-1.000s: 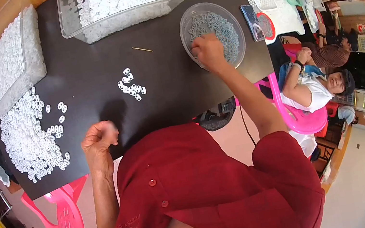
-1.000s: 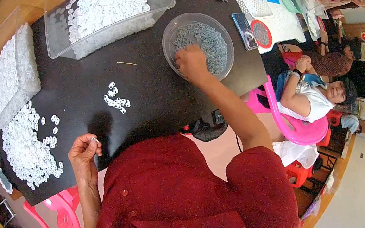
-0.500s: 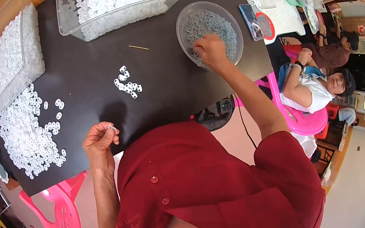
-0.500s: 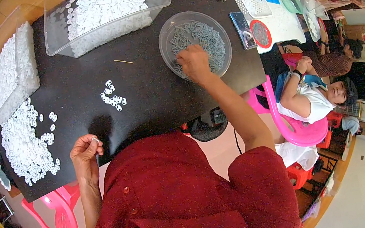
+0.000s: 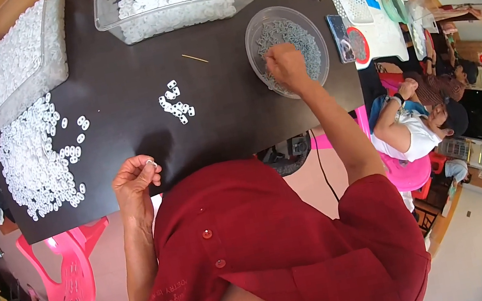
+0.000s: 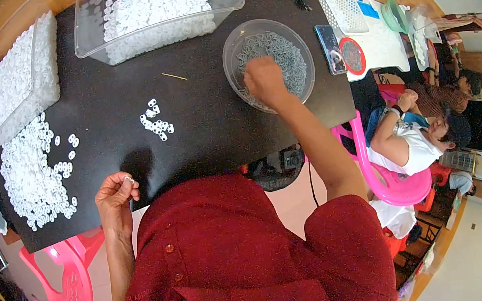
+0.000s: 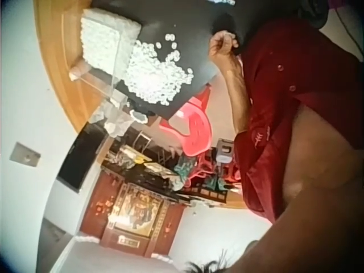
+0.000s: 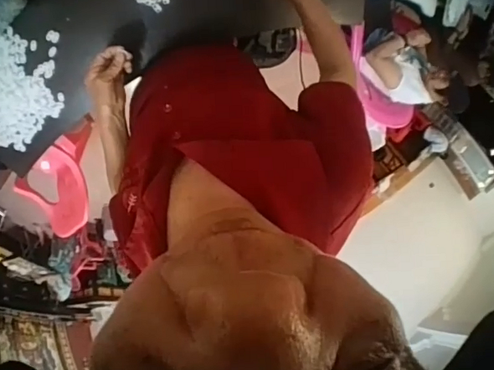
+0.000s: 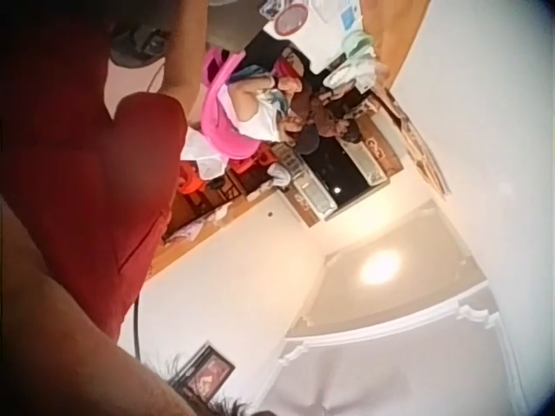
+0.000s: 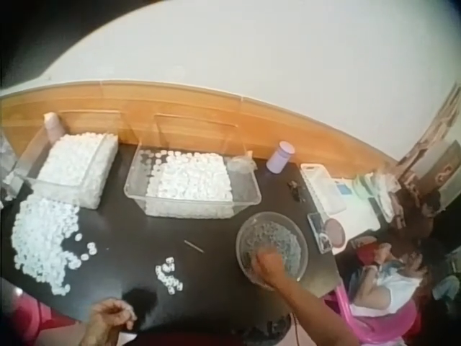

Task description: Assembling small white plastic fasteners by hand on a workshop table.

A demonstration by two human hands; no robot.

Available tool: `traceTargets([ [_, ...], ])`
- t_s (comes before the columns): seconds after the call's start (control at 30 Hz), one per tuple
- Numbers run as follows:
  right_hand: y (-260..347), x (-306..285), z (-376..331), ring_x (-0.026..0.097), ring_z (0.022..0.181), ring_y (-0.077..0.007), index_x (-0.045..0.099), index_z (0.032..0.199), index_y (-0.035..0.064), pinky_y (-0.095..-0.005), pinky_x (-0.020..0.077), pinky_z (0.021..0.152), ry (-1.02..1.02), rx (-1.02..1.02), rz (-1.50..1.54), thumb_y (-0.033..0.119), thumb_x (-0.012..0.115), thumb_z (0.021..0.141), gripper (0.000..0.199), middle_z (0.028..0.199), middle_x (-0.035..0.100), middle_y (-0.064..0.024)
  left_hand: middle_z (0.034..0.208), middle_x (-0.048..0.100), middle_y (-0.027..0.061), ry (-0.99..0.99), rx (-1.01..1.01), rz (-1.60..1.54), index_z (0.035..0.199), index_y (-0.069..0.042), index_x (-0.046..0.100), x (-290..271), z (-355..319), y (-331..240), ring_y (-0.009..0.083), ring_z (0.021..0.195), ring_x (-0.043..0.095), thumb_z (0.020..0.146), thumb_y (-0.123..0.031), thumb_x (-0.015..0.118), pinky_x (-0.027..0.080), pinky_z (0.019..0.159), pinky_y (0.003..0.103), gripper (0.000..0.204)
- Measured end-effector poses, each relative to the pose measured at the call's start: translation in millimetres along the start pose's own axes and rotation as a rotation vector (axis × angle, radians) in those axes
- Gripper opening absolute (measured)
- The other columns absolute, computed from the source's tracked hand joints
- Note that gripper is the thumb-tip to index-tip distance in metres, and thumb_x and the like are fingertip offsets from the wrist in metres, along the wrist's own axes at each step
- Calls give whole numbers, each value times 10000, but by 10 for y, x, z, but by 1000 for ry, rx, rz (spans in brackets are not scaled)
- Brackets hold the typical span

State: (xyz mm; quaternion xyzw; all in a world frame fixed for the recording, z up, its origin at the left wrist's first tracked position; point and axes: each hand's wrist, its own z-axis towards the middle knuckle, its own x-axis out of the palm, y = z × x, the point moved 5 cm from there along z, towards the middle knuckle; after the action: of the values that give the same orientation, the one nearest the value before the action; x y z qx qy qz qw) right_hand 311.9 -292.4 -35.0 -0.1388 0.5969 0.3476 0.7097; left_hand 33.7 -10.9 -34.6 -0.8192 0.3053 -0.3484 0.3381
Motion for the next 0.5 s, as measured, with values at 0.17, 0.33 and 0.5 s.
traceTargets([
  [0.17, -39, -444, 103, 607, 680, -276, 604, 805, 25, -339, 475, 647, -11, 316, 98, 102, 585, 772, 86, 759, 616, -162, 740, 605, 79, -4, -16, 2, 859, -7, 591, -66, -36, -37, 124, 589, 526, 817, -67, 635, 427, 566, 231, 86],
  [0.33, 567, -531, 114, 550, 658, -83, 610, 852, 28, -241, 445, 617, -13, 327, 561, 97, 636, 778, 104, 718, 608, -34, 765, 598, 96, -3, -38, -37, 872, -10, 579, 21, -86, -78, 143, 595, 535, 849, -82, 595, 441, 556, 245, 77],
  [0.5, 1676, -275, 92, 527, 699, -44, 610, 854, 27, -208, 435, 640, 220, 222, 943, 30, 636, 783, 76, 771, 598, 23, 798, 598, 93, 56, 42, -99, 907, 9, 575, 224, -13, -341, 128, 619, 545, 857, -73, 583, 445, 575, 249, 97],
])
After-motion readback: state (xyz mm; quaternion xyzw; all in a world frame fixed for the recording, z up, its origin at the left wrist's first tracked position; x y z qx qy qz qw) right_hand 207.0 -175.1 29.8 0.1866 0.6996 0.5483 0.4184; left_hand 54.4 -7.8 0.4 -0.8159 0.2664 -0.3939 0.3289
